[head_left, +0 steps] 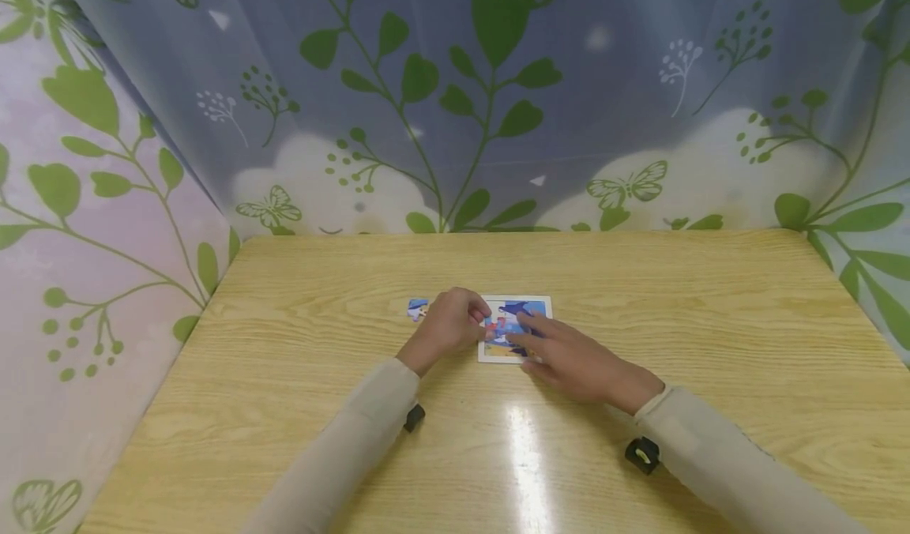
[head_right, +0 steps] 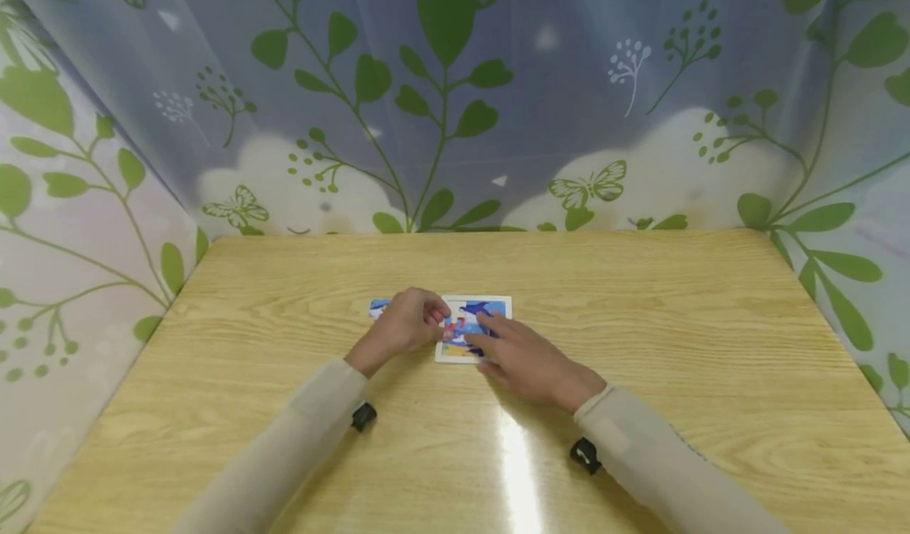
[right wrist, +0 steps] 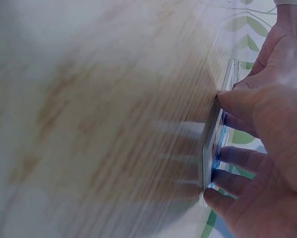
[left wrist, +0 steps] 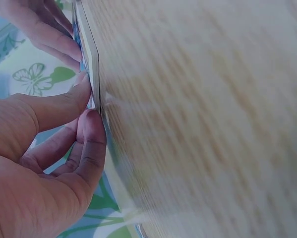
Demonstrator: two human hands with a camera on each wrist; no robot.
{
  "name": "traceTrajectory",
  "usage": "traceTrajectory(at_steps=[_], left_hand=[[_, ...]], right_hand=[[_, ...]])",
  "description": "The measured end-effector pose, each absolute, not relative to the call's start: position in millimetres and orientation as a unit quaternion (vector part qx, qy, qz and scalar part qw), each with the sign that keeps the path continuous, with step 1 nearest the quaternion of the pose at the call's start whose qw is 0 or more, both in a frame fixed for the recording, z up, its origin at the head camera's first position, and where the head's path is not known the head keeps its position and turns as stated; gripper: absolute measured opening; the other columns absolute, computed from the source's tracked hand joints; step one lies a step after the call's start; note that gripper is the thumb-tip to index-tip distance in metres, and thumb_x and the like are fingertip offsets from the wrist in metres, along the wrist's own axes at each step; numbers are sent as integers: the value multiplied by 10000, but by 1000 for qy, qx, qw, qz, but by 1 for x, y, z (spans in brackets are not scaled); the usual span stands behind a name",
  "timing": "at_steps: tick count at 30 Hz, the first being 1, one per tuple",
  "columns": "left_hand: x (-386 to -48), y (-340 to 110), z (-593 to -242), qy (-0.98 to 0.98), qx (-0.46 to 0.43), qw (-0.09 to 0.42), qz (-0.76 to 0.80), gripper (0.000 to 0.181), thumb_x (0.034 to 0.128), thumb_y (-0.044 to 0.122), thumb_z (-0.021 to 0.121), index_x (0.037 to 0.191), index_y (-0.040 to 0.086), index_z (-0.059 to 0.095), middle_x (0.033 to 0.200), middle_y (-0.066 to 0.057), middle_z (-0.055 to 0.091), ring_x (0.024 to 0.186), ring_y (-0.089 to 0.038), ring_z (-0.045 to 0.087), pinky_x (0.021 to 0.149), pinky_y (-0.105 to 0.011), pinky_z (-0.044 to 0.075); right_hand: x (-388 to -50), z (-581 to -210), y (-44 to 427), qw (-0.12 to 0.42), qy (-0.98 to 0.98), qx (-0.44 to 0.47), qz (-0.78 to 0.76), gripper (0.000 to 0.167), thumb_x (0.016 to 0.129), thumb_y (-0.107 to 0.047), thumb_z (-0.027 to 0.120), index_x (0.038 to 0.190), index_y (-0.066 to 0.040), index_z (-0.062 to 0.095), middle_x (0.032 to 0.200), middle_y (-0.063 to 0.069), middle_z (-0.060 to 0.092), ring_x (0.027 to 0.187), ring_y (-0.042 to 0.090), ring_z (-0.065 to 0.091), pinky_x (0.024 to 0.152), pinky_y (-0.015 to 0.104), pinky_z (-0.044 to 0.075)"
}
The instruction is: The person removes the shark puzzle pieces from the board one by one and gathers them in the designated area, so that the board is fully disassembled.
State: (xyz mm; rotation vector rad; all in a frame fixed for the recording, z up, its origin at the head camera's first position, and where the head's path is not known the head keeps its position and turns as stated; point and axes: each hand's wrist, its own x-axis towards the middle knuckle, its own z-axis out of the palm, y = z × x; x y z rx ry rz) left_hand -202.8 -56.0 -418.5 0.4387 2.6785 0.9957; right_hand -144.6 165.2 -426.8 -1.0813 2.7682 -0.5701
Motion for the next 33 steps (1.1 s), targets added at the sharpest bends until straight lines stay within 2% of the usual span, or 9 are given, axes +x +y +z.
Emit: traceTrajectory(at_steps=[13, 23, 29, 33], left_hand=[[-202, -56, -421, 918, 161, 101, 348, 231, 785, 30, 859, 979, 31, 733, 891, -55, 698, 807, -156, 640, 752, -263, 552], [-200, -57, -422, 911, 123, 84, 385, 60, 884, 7, 751, 923, 51, 768, 859, -41, 733, 779, -154, 682, 714, -274, 572], [-201, -58, -422, 887, 93, 113, 438, 47, 925, 28, 715, 937, 29, 760, 825, -44, 719, 698, -139, 689, 628, -266, 570], [-201, -59, -420, 869, 75, 127, 472, 50, 937, 42, 715, 953, 13, 753, 831, -59, 716, 716, -166, 706, 638, -266, 582]], right_hand=[[-145, -428, 166, 54, 911, -360, -191, 413, 1036, -189, 597, 1400, 3, 568, 1527, 308, 384, 1403, 485, 373, 1104, 591, 370], [-145, -430, 166, 46, 909, -369, -191, 411, 1031, -184, 603, 1397, 0, 572, 1511, 318, 400, 1392, 494, 384, 1100, 595, 371], [-145, -429, 166, 51, 910, -363, -192, 418, 1033, -191, 601, 1403, 0, 566, 1518, 317, 391, 1411, 490, 357, 1113, 596, 353], [-145, -429, 166, 53, 911, -361, -191, 419, 1032, -197, 603, 1401, -2, 568, 1521, 314, 389, 1412, 492, 353, 1115, 596, 350]])
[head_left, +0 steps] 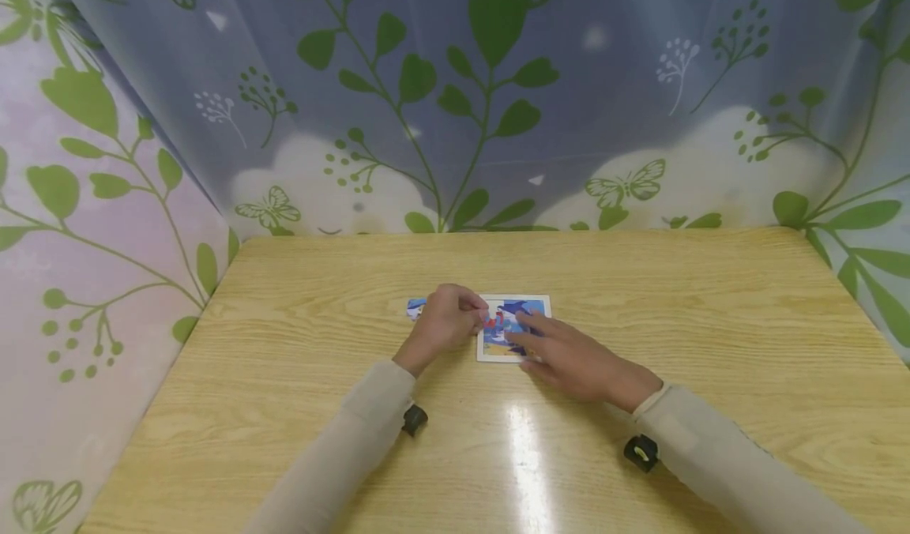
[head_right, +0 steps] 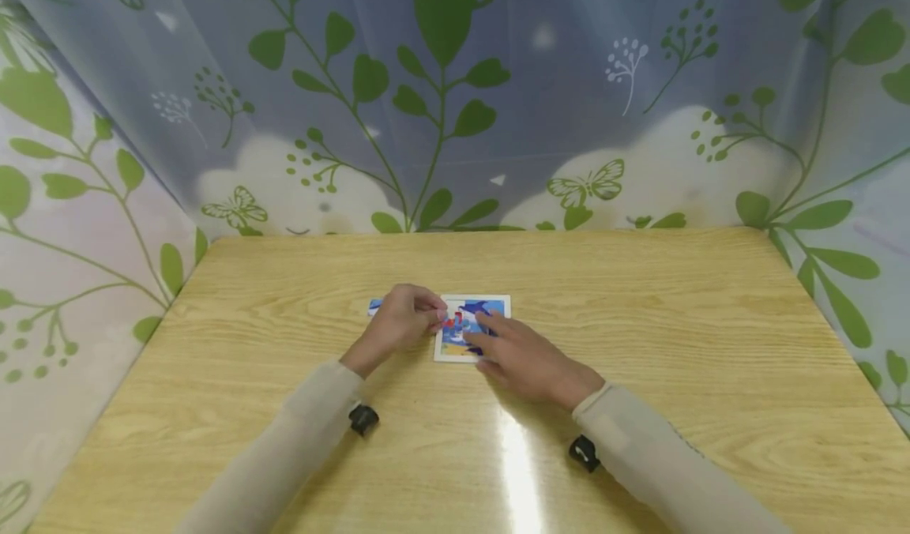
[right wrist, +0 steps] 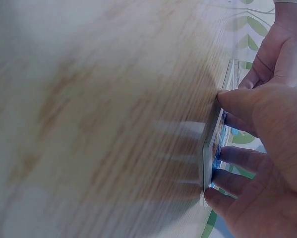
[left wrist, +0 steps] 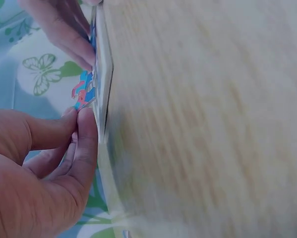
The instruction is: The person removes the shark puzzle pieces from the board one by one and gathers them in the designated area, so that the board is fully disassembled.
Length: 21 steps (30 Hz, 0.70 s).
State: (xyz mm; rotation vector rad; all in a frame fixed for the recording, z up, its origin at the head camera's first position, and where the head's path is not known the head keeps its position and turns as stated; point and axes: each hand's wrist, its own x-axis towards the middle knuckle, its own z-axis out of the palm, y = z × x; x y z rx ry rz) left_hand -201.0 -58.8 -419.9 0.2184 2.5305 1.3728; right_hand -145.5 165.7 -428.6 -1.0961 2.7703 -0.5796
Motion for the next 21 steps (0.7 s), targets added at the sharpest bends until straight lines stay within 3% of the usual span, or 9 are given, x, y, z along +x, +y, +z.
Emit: traceTrajectory(at_steps=[21], left_hand=[[-197, -115, -409, 852, 35, 134, 505, 45, 928, 15, 717, 955, -18, 733, 886, -113, 725, 800, -213, 728, 724, -328, 601]], right_hand=[[-146, -430, 166, 54, 911, -363, -188, 438, 1034, -199, 601, 1418, 6, 550, 1528, 309, 382, 1418, 477, 354, 1126, 584, 340]])
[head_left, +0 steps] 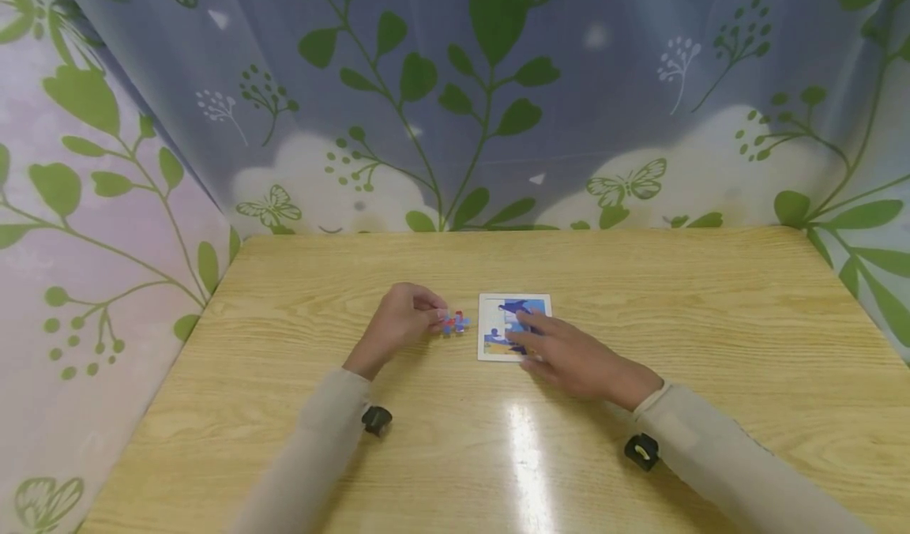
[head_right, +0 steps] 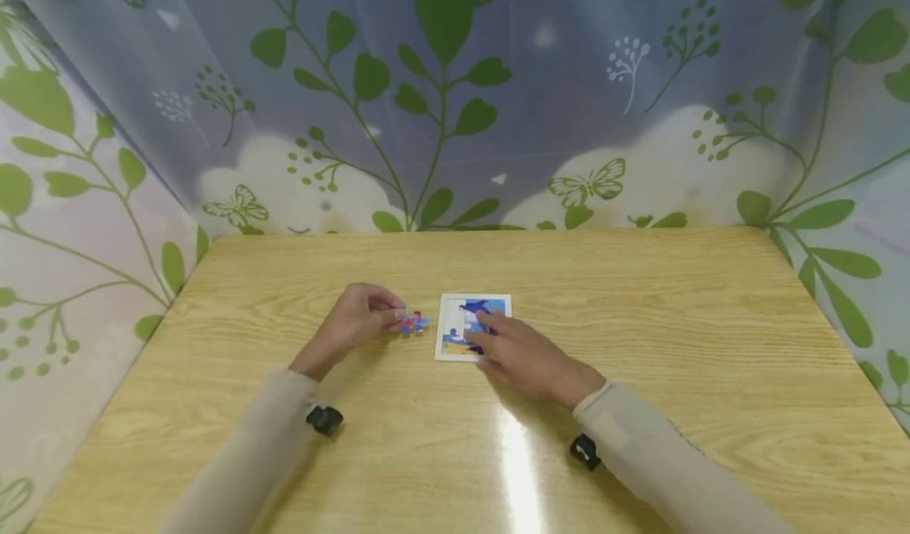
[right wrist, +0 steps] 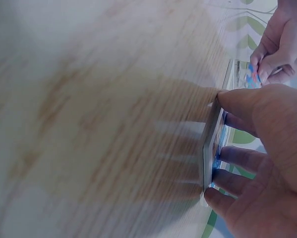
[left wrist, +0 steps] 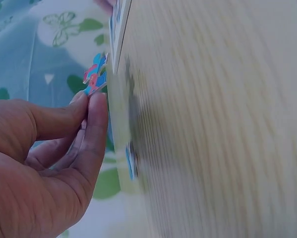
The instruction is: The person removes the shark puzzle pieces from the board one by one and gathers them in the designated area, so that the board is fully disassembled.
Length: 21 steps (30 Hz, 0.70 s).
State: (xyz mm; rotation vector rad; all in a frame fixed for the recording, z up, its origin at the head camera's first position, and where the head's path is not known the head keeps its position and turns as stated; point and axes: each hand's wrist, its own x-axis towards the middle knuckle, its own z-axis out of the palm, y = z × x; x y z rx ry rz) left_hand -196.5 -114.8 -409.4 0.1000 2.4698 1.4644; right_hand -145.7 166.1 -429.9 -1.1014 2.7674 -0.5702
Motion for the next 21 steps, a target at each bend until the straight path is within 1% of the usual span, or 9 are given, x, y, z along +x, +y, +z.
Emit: traceTrajectory(at_steps=[7, 13, 21], left_hand=[[-195, -145, -410, 846, 26, 138, 515, 83, 936, -8, 697, 1001, -56, 715, 943, -162, 718, 800, -220, 728, 741, -339, 606], [-193, -162, -410, 858, 17, 143, 493, 80, 939, -6, 694, 988, -64, 719, 879, -150, 729, 769, -194, 714, 713, -326, 601], [-195, -169, -414, 866, 19, 143, 479, 90, 924, -51, 684, 996, -80, 729, 855, -142, 733, 711, -158, 687, 680, -293, 590]], right_hand=[[-146, -430, 166, 54, 911, -365, -185, 433, 1039, -196, 592, 1417, 11, 548, 1527, 312, 381, 1418, 471, 359, 1124, 580, 346], [-145, -428, 166, 53, 911, -366, -184, 432, 1038, -193, 593, 1417, 9, 549, 1525, 309, 387, 1417, 469, 361, 1122, 579, 349], [-144, -428, 166, 55, 910, -366, -187, 432, 1039, -189, 590, 1420, 8, 546, 1526, 308, 385, 1419, 470, 357, 1124, 582, 344]])
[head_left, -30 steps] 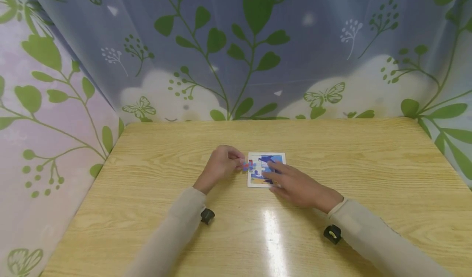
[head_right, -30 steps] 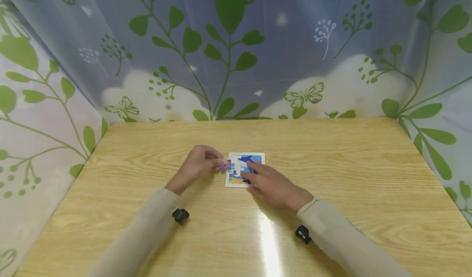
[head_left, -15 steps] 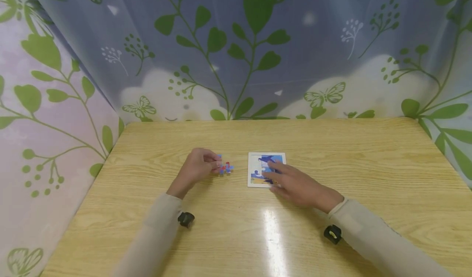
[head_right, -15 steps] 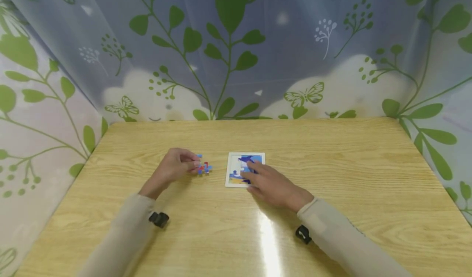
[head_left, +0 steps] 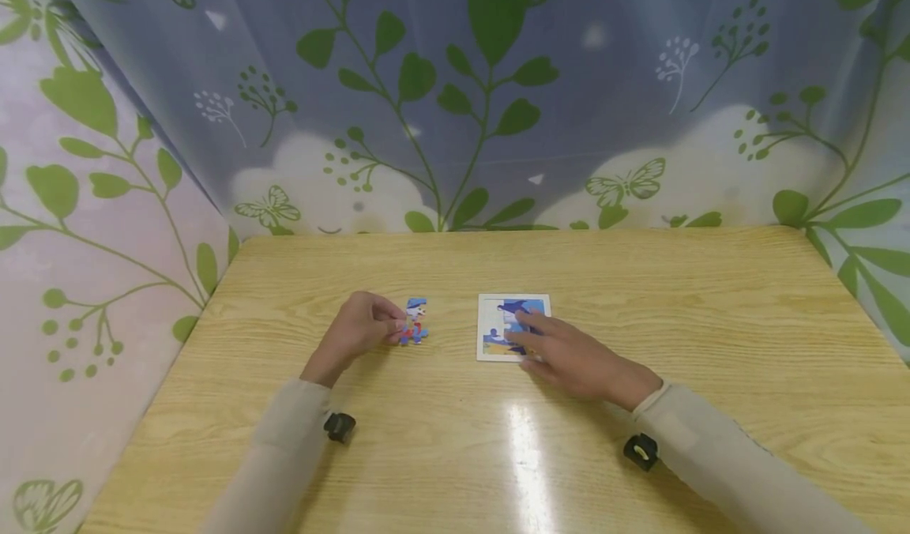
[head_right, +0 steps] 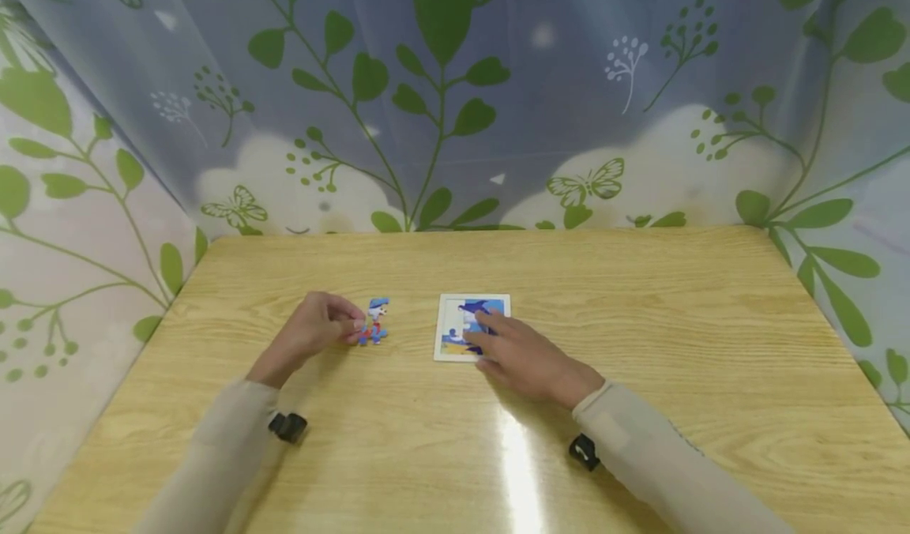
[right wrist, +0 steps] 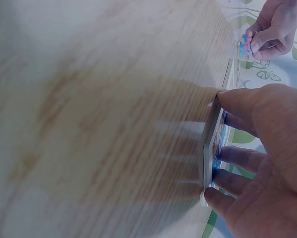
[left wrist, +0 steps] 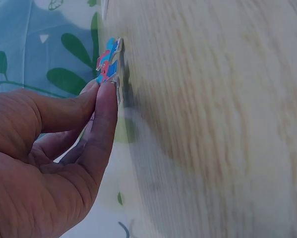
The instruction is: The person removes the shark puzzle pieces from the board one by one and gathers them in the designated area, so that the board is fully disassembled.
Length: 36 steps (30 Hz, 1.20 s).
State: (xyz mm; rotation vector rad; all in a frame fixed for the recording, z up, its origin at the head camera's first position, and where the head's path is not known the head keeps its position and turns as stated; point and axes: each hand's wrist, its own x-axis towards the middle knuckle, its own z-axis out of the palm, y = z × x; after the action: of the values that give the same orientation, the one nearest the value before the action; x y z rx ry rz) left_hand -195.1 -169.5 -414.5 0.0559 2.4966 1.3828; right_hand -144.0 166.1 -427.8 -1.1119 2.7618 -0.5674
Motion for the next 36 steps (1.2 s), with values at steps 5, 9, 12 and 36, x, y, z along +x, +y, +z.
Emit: traceTrajectory(at_steps=[5, 9, 12, 36], left_hand=[[-197, -166, -416, 881, 23, 131, 454, 60, 903, -41, 719, 952, -68, 742, 796, -113, 724, 666, -140, 674, 639, -274, 584], [-197, -163, -413, 900, 30, 120, 419, 52, 898, -51, 707, 930, -58, 749, 773, -107, 714, 659, -153, 668, 610, -262, 562], [-199, -162, -413, 913, 35, 110, 391, 83, 886, -61, 684, 913, -37, 758, 766, -94, 712, 659, -157, 658, 592, -248, 535], [-193, -132, -405, 915, 89, 101, 381, 117, 896, 49, 760, 995, -11, 773, 1000, -125, 752, 801, -191, 721, 733, -327, 586]], right_hand=[[-144, -427, 167, 54, 908, -369, -192, 428, 1035, -177, 594, 1416, 14, 549, 1520, 316, 389, 1415, 477, 359, 1122, 587, 345], [-144, -428, 167, 59, 910, -363, -192, 433, 1039, -190, 588, 1425, 1, 545, 1534, 303, 377, 1426, 466, 347, 1129, 585, 336], [-144, -428, 167, 59, 911, -361, -192, 433, 1040, -194, 589, 1426, -4, 546, 1536, 299, 377, 1428, 464, 346, 1129, 585, 336], [-144, -429, 167, 53, 910, -363, -192, 432, 1036, -190, 593, 1422, 1, 549, 1530, 307, 381, 1424, 470, 350, 1125, 585, 342]])
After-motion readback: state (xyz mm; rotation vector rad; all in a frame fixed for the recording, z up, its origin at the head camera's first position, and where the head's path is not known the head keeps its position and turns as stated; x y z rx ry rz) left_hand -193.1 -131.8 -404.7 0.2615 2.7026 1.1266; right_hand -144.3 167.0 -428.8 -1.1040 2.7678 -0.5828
